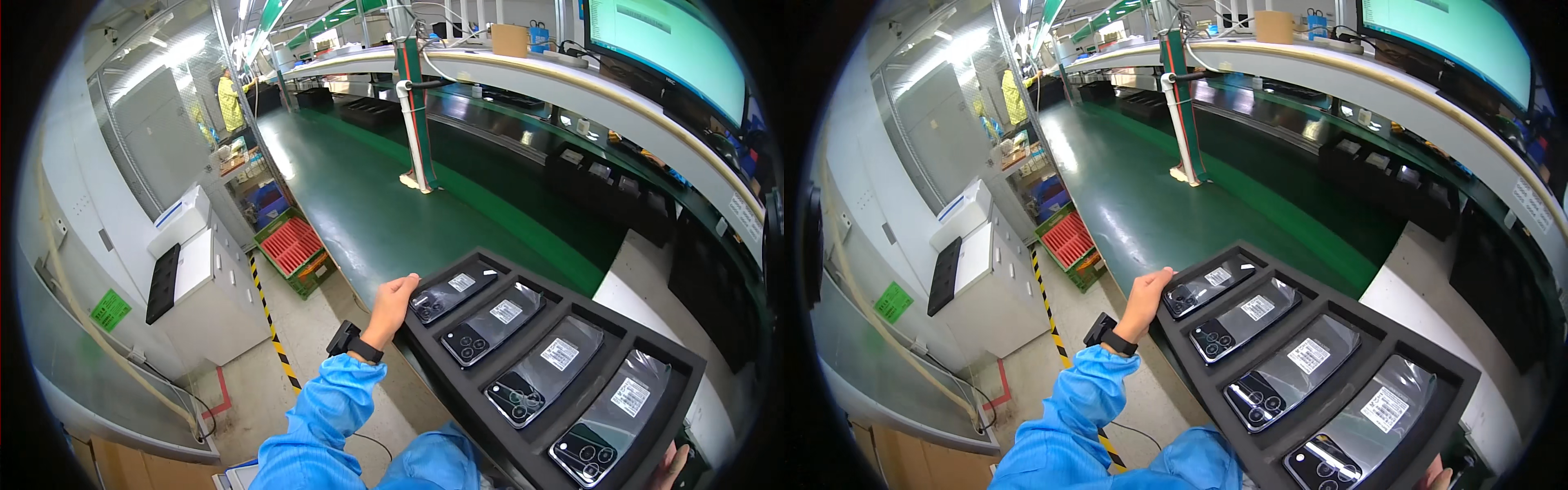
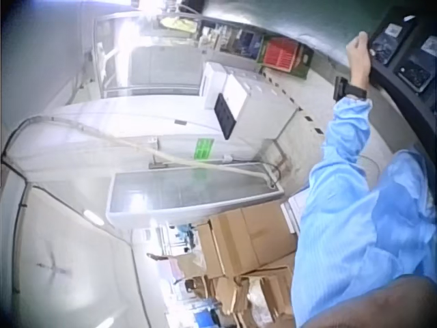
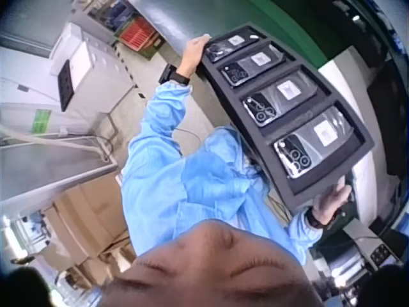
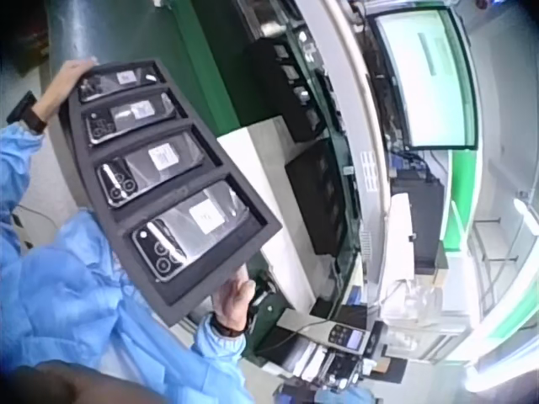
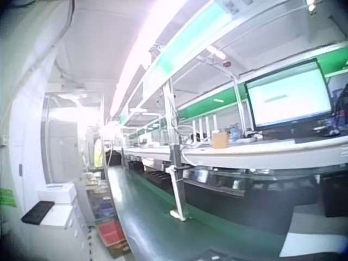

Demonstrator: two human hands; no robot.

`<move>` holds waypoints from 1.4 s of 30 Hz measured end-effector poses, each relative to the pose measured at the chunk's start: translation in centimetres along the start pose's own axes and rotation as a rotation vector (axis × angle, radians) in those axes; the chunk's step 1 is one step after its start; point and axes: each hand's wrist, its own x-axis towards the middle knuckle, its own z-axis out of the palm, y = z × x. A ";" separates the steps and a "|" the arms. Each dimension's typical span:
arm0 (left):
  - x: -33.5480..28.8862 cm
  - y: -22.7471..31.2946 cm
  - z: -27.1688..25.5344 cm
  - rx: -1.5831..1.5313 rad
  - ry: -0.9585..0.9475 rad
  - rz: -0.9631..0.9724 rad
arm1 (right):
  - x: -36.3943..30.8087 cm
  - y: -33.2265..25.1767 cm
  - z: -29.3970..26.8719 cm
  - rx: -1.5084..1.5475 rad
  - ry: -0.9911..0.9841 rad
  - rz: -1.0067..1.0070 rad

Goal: Scanning barcodes on the back of smartphones and placing them into a tray on an assembly line.

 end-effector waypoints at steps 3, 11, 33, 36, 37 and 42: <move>-1.4 0.3 0.8 0.022 -0.040 -0.088 | 0.2 -1.0 0.6 -0.072 0.214 -0.036; -3.4 8.6 7.3 0.604 -0.328 0.314 | 2.4 1.9 -3.2 -0.192 0.658 -0.032; -12.3 6.3 40.1 0.319 -1.241 1.164 | -4.8 -1.7 -3.0 0.084 0.742 0.207; -12.2 6.2 39.9 0.342 -1.253 1.158 | -2.3 -1.2 -0.1 0.010 0.660 0.359; -12.2 6.2 39.9 0.333 -1.243 1.178 | -1.6 -0.9 0.3 0.005 0.644 0.383; -12.3 6.3 40.1 0.339 -1.256 1.171 | -0.3 -0.7 0.7 -0.083 0.661 0.426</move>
